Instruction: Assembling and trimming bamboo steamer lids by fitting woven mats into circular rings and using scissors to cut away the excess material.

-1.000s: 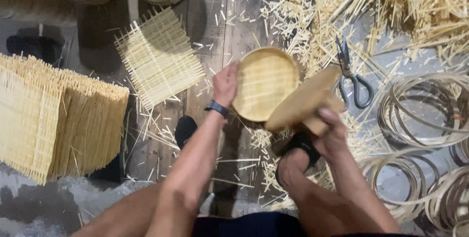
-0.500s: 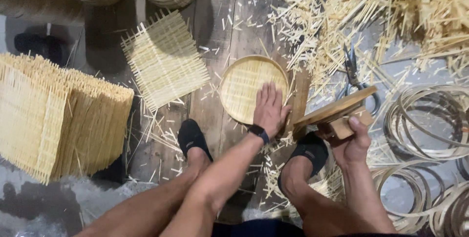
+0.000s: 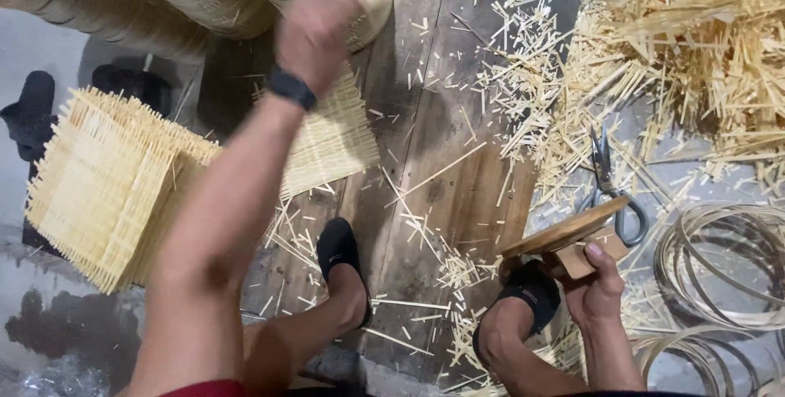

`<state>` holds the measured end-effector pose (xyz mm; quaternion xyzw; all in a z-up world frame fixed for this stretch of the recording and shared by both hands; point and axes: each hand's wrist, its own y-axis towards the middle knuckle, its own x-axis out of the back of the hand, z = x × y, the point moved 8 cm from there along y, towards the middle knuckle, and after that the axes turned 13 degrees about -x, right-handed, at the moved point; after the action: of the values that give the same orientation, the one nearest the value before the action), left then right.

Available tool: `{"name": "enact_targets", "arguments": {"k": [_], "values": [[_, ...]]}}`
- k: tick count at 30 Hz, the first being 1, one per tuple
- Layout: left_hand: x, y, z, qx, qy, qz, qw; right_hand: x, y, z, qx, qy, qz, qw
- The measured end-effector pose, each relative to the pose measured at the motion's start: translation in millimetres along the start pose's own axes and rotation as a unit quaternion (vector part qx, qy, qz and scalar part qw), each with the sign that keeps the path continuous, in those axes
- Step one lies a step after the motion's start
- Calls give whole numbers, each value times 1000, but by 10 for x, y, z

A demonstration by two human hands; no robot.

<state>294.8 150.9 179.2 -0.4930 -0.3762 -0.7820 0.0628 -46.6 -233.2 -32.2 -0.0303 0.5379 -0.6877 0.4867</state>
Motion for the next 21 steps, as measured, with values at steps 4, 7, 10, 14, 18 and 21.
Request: {"name": "enact_targets", "arguments": {"k": [4,7,10,14,18,21], "values": [[-250,-410,1185,264,-164,-10,950,152,103,-32,5,-14,-9,1000],[-54,-215,1097,126,-8,37,991,169,114,-49,0,-20,-22,1000],[-247,-350,1267,213,-77,103,969,165,144,-28,-1,-26,-22,999],[-252,-398,1300,152,-83,75,982,110,157,-42,1,-33,-18,999],[-97,-223,1178,93,-25,43,994,72,153,0,52,-90,-22,994],[-351,-413,1379,204,-34,91,974,-3,143,-31,38,-71,-16,997]]}}
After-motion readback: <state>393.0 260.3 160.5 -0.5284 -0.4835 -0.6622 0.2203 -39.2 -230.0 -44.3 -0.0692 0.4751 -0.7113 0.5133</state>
